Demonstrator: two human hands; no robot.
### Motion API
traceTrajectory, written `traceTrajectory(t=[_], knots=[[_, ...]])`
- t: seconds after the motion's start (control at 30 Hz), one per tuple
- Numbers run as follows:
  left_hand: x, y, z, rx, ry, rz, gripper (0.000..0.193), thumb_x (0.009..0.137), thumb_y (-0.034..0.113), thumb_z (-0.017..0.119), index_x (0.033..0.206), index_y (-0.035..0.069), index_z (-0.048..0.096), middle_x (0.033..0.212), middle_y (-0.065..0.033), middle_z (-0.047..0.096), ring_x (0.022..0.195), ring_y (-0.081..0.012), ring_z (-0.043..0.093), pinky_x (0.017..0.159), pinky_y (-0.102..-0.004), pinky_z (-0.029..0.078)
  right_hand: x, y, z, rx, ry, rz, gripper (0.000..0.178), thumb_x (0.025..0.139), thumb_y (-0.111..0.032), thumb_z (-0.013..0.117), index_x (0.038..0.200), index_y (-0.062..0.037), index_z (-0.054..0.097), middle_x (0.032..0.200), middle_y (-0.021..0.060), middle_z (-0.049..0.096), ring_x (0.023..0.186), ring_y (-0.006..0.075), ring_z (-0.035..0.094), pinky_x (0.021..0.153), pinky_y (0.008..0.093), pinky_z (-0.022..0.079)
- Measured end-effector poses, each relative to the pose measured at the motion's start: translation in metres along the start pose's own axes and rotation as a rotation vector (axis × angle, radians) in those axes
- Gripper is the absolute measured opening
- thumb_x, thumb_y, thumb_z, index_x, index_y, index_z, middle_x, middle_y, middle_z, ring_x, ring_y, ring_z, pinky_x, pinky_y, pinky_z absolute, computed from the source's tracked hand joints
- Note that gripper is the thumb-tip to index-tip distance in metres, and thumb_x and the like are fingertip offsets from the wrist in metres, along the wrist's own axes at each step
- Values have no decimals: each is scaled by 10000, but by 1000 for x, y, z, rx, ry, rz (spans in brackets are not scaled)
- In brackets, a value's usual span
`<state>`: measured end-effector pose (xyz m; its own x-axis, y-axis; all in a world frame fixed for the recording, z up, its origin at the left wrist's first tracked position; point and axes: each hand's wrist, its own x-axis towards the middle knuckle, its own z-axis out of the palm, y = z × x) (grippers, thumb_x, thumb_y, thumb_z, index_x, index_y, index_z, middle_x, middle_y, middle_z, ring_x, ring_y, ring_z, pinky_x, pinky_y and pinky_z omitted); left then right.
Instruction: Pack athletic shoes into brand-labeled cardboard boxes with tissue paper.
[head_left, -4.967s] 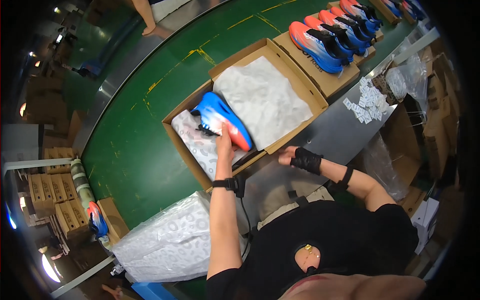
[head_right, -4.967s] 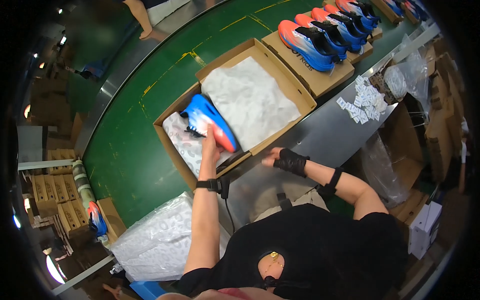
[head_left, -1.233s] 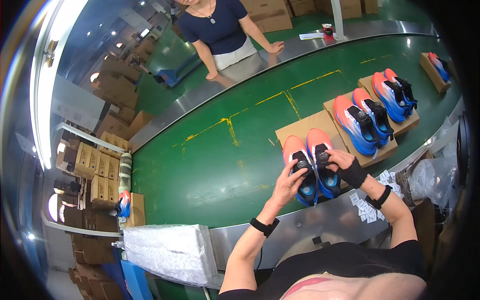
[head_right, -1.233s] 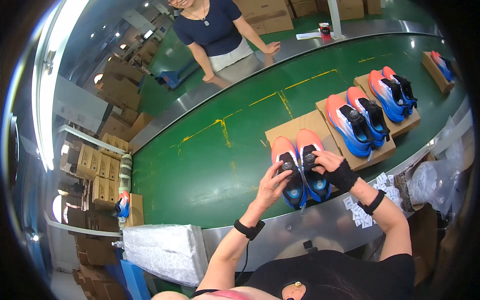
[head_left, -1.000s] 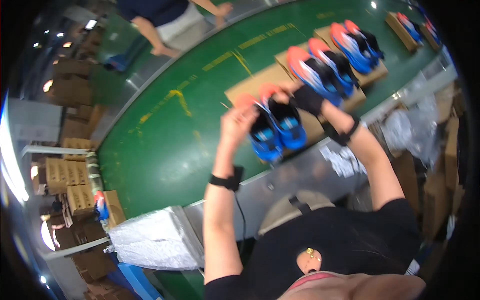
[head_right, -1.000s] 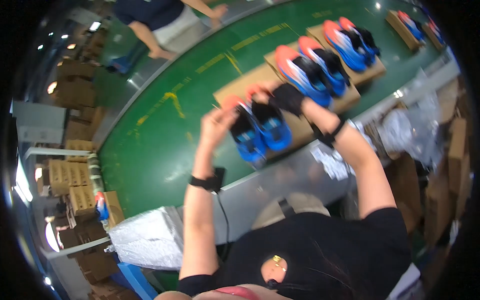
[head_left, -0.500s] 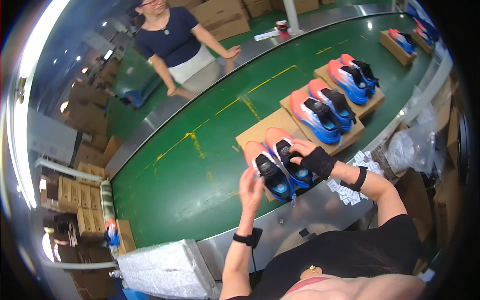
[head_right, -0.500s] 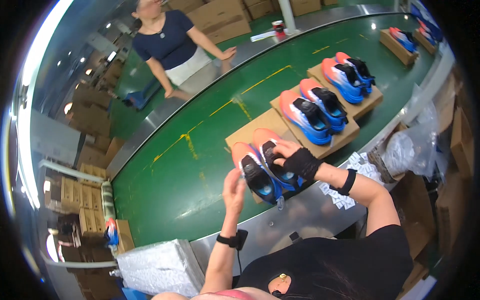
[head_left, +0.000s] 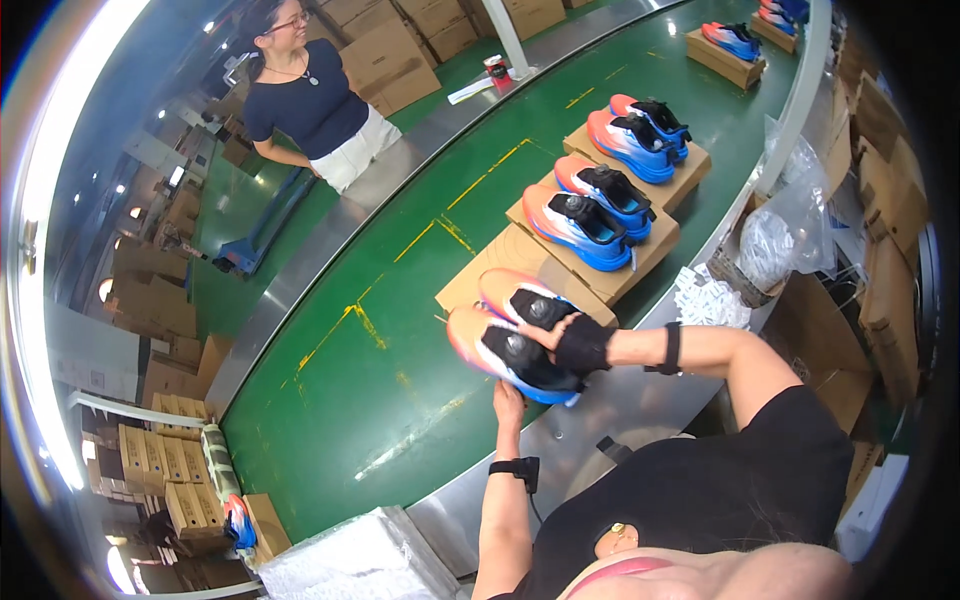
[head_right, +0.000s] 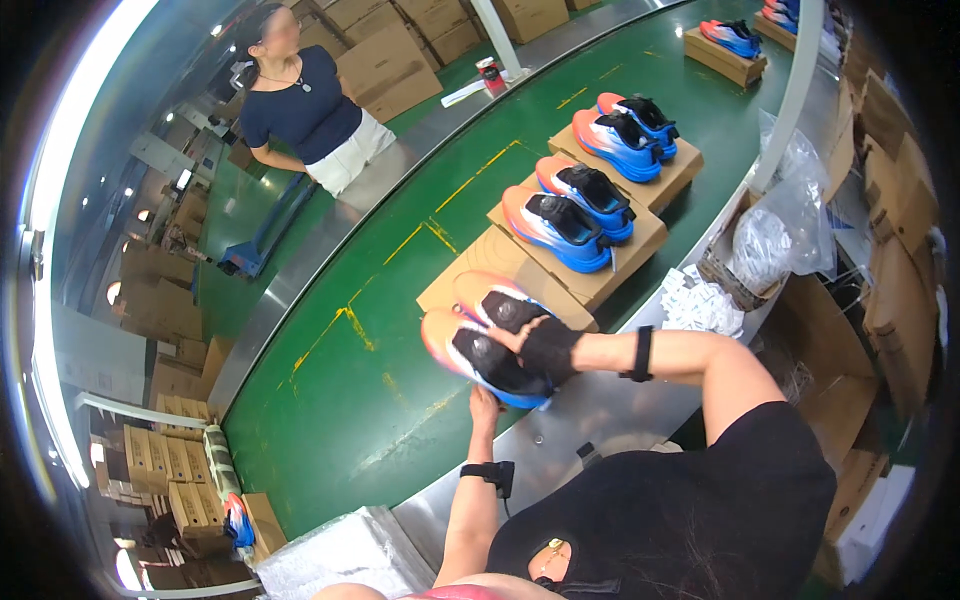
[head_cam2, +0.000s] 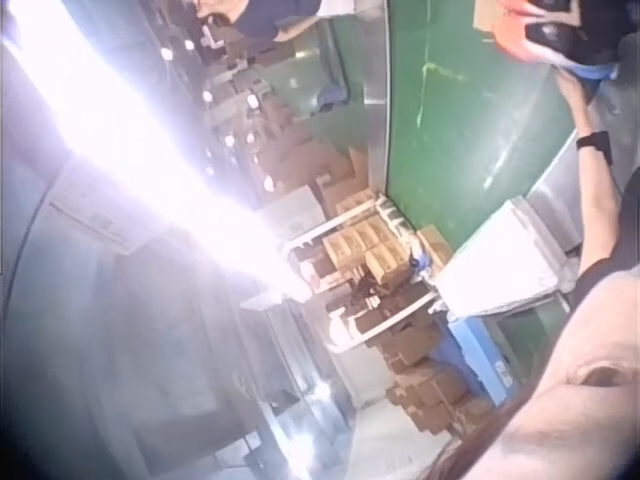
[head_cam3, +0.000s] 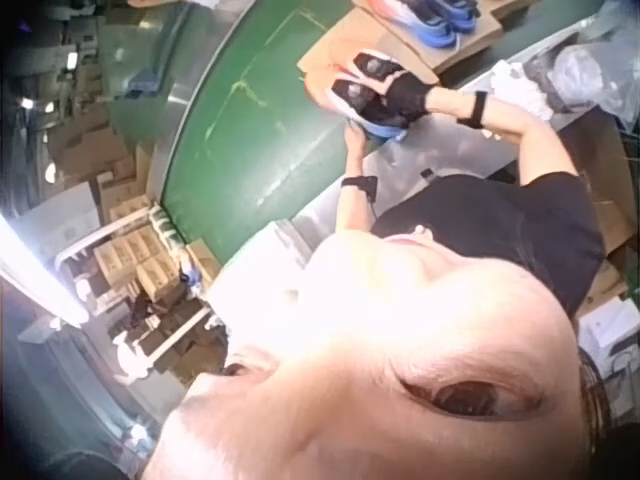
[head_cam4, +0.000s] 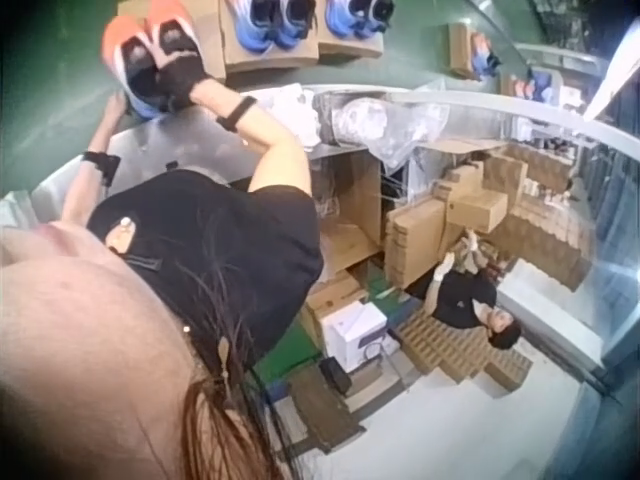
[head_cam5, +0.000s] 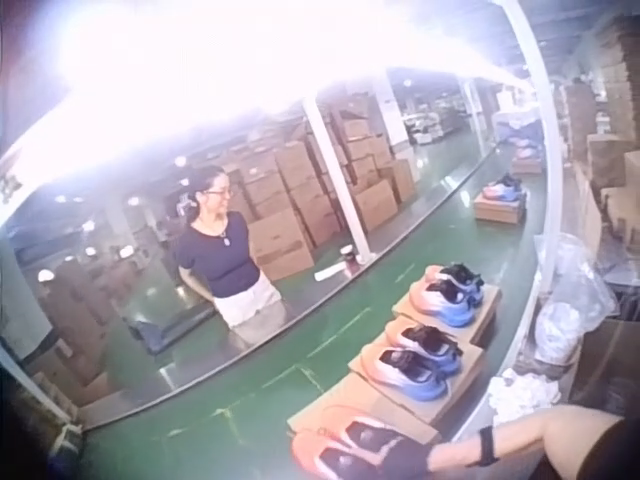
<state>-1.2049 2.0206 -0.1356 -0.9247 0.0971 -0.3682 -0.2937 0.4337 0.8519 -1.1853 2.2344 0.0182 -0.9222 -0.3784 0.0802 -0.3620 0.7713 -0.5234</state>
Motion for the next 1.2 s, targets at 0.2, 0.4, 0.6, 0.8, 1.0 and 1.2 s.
traceTrajectory(t=[0.2, 0.4, 0.6, 0.8, 1.0, 1.2], knots=[[36, 6, -14, -375, -43, 304, 474, 862, 264, 450, 1205, -29, 303, 1070, -194, 492, 990, -261, 495, 836, -350, 402, -100, -6, 2, 597, 111, -323, 394, 733, -209, 589, 1108, -116, 513, 1028, 210, 543, 955, 266, 553, 749, 364, 471], [62, 59, 40, -172, -45, 369, 474, 855, 216, 481, 1230, 15, 271, 1135, -146, 460, 1012, -196, 456, 861, -296, 368, -163, 21, 51, -18, -241, -359, 402, 734, -252, 568, 1123, -178, 501, 701, 165, 587, 471, 241, 563, 453, 315, 456], [52, 105, 121, -205, -219, 237, 703, 814, 234, 538, 1305, -22, 106, 1185, -211, 411, 1076, -237, 429, 893, -311, 354, -146, 13, 39, 194, -465, -142, 338, 696, -252, 548, 1022, -166, 558, 579, 122, 551, 524, 268, 566, 488, 366, 428], [48, 131, 129, -255, -292, 198, 718, 715, 247, 643, 1253, 18, 225, 1001, -195, 542, 857, -245, 579, 734, -300, 465, -100, 82, 13, -530, 309, 337, 589, 589, -89, 598, 1158, -148, 457, 1208, 197, 384, 1103, 380, 377, 848, 546, 330], [6, 171, 65, 34, 182, 367, 739, 706, 377, 625, 1234, -33, 309, 979, -233, 551, 919, -287, 560, 765, -330, 444, -44, 81, 34, 1, 369, 312, 675, 627, -121, 574, 1256, -147, 334, 1294, 213, 263, 1223, 365, 237, 886, 629, 201], [-9, 118, -18, 386, 274, 438, 509, 739, 368, 589, 1084, 8, 492, 784, -204, 540, 768, -272, 542, 639, -365, 419, -50, 48, -6, 782, 776, 249, 700, 607, -89, 605, 1242, -87, 311, 1072, 162, 504, 1007, 232, 499, 822, 351, 418]])
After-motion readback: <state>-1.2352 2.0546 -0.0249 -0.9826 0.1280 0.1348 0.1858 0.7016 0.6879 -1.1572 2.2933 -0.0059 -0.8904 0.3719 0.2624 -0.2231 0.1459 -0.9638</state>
